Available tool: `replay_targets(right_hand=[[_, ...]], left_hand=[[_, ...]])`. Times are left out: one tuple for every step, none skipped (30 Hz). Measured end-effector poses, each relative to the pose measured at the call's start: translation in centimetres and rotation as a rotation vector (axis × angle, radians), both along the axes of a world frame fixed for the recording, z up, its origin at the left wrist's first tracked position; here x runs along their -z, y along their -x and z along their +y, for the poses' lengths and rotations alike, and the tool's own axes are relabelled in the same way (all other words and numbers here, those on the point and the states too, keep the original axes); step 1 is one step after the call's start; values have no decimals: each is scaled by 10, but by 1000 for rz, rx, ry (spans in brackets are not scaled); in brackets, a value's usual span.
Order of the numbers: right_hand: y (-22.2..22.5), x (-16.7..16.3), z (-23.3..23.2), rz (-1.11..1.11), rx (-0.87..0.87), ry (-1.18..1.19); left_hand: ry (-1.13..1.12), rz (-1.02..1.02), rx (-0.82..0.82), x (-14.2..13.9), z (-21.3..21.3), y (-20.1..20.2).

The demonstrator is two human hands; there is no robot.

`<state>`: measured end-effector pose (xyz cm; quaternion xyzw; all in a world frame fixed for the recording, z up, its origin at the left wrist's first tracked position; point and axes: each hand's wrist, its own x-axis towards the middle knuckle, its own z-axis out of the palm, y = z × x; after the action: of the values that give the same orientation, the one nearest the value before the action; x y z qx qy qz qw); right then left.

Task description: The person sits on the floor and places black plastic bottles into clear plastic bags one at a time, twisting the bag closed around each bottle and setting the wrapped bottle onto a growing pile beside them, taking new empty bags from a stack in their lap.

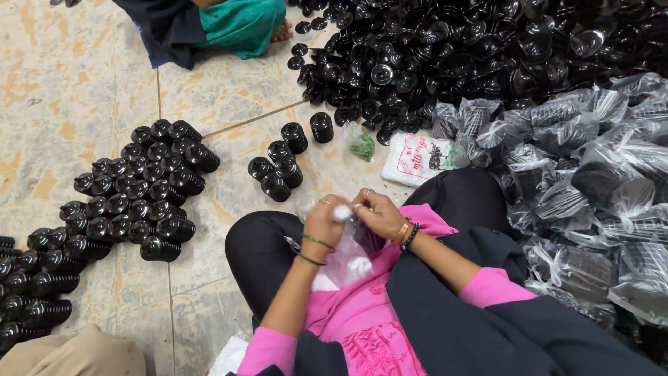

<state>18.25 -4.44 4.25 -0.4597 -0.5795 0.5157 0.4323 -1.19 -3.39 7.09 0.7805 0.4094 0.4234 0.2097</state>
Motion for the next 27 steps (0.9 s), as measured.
replay_targets(right_hand=[[-3, 4, 2, 74, -36, 46], [-6, 6, 4, 147, -73, 95], [-9, 6, 5, 220, -109, 144], [-13, 3, 6, 82, -103, 16], [-16, -2, 6, -57, -96, -113], [-18, -9, 7, -197, -89, -240], [-19, -17, 6, -251, -64, -347], [-18, -26, 5, -304, -38, -456], [-17, -35, 4, -354, -12, -567], [-14, -43, 3, -358, 29, -601], [-11, -51, 1, -362, 70, -636], [-8, -59, -1, -366, 114, -670], [-5, -64, -3, -329, 97, -627], [-2, -69, -6, -292, 80, -585], [0, -72, -9, -255, 63, -541], [3, -74, -10, -248, 76, -494], [6, -74, -12, -239, 87, -447], [8, -73, -14, -231, 97, -401], [9, -71, -15, -229, 124, -441], [9, -68, -14, -227, 151, -482], [9, -64, -14, -224, 177, -524], [7, -60, -12, -270, 199, -547], [5, -56, -10, -316, 222, -570], [2, -51, -7, -362, 247, -592], [-2, -48, -5, -308, 301, -462], [-5, -44, -3, -254, 352, -332], [-7, -42, -1, -199, 400, -200]], left_hand=[[-34, 20, 10, -3, -7, -3], [-66, 40, 20, -5, -13, -6], [-98, 59, 29, -5, -17, -8], [-37, 48, -13, -3, -18, -9], [23, 37, -53, 0, -17, -10], [85, 25, -93, 4, -15, -11], [325, -239, 22, 8, -11, -11], [561, -505, 136, 12, -3, -11], [792, -769, 250, 16, 3, -10], [949, -863, 200, 20, 6, -9], [1106, -956, 148, 22, 10, -7], [1263, -1045, 94, 24, 13, -6], [1229, -1075, 91, 25, 14, -5], [1196, -1105, 89, 25, 15, -4], [1163, -1135, 84, 25, 14, -4], [1133, -1097, 71, 25, 13, -4], [1101, -1059, 57, 25, 12, -5], [1068, -1021, 43, 24, 11, -6], [1027, -989, 42, 25, 10, -7], [984, -957, 39, 25, 9, -8], [941, -925, 37, 25, 8, -8], [836, -767, -33, 26, 7, -8], [729, -609, -100, 26, 5, -7], [621, -451, -164, 26, 5, -5], [500, -331, -242, 25, 5, -2], [377, -213, -318, 24, 6, 3], [254, -94, -392, 22, 7, 8]])
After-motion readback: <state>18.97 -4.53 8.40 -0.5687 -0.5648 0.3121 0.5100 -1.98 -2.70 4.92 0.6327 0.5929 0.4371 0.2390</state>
